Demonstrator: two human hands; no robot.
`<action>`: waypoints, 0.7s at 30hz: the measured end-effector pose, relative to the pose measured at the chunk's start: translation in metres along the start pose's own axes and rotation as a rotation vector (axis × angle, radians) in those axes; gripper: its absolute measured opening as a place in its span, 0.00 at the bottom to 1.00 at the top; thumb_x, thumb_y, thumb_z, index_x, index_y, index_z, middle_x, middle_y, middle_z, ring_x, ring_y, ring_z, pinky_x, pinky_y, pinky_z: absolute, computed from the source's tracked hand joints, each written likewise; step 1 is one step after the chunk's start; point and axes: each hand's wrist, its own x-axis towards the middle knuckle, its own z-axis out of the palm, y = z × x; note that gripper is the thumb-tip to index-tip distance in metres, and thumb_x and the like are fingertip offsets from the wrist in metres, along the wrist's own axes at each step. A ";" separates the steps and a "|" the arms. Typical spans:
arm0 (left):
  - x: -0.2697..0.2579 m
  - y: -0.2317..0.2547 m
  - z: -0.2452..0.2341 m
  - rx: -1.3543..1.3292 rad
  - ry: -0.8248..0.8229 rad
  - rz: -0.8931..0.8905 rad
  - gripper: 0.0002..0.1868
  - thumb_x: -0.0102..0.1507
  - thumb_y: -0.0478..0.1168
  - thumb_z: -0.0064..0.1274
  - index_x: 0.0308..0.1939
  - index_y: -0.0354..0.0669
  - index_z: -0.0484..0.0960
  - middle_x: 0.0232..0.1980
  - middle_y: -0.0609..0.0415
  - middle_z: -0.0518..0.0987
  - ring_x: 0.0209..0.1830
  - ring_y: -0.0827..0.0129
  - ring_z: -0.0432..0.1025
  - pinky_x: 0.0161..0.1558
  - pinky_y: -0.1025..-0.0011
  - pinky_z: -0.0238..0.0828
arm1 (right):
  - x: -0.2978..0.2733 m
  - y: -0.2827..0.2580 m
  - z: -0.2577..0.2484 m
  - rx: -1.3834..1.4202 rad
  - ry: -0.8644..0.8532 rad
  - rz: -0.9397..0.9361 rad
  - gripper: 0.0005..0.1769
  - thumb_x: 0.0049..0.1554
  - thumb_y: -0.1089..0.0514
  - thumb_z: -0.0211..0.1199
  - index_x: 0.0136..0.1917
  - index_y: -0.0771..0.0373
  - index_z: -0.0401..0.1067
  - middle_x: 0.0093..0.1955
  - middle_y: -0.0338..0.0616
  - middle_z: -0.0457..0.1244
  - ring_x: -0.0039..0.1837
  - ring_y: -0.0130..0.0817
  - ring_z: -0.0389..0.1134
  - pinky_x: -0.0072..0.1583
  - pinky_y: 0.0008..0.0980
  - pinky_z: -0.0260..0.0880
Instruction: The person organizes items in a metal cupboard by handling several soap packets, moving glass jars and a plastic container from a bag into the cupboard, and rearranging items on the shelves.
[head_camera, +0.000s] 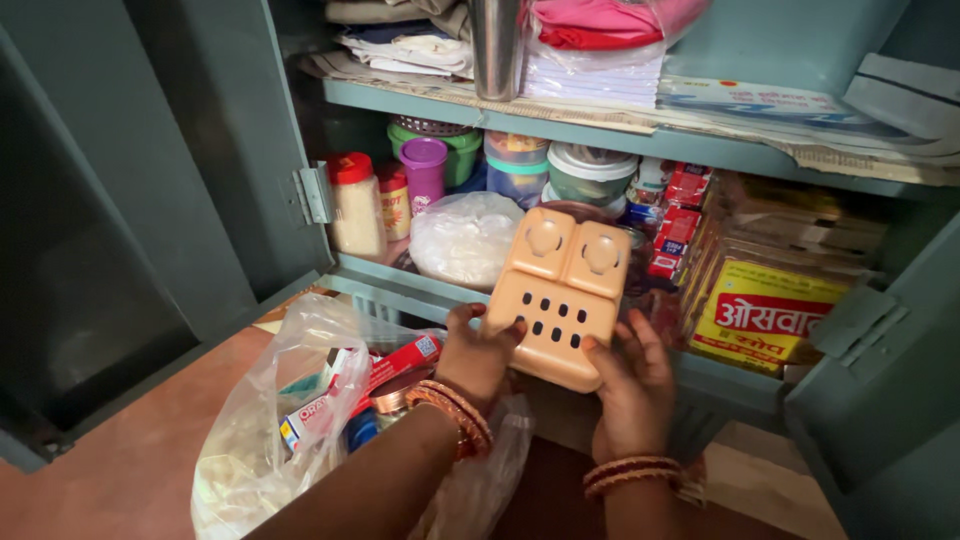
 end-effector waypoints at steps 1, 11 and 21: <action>0.000 -0.002 -0.004 -0.035 0.004 -0.024 0.37 0.56 0.42 0.63 0.65 0.45 0.62 0.48 0.44 0.81 0.37 0.59 0.77 0.30 0.58 0.75 | 0.000 0.000 0.000 -0.029 -0.004 -0.002 0.40 0.51 0.70 0.66 0.76 0.69 0.58 0.67 0.48 0.64 0.64 0.35 0.68 0.63 0.34 0.71; -0.025 0.015 -0.097 0.350 0.090 0.258 0.39 0.56 0.46 0.65 0.65 0.32 0.65 0.48 0.43 0.84 0.44 0.64 0.81 0.44 0.68 0.79 | -0.061 0.005 0.026 -0.103 -0.467 0.021 0.44 0.52 0.70 0.65 0.79 0.71 0.54 0.74 0.48 0.61 0.68 0.34 0.66 0.66 0.37 0.68; -0.114 0.022 -0.213 0.475 0.120 0.206 0.41 0.54 0.51 0.68 0.63 0.32 0.70 0.52 0.45 0.82 0.51 0.64 0.78 0.53 0.67 0.75 | -0.146 0.017 0.053 -0.277 -0.636 0.051 0.44 0.51 0.69 0.67 0.79 0.65 0.57 0.68 0.49 0.65 0.65 0.32 0.67 0.63 0.32 0.69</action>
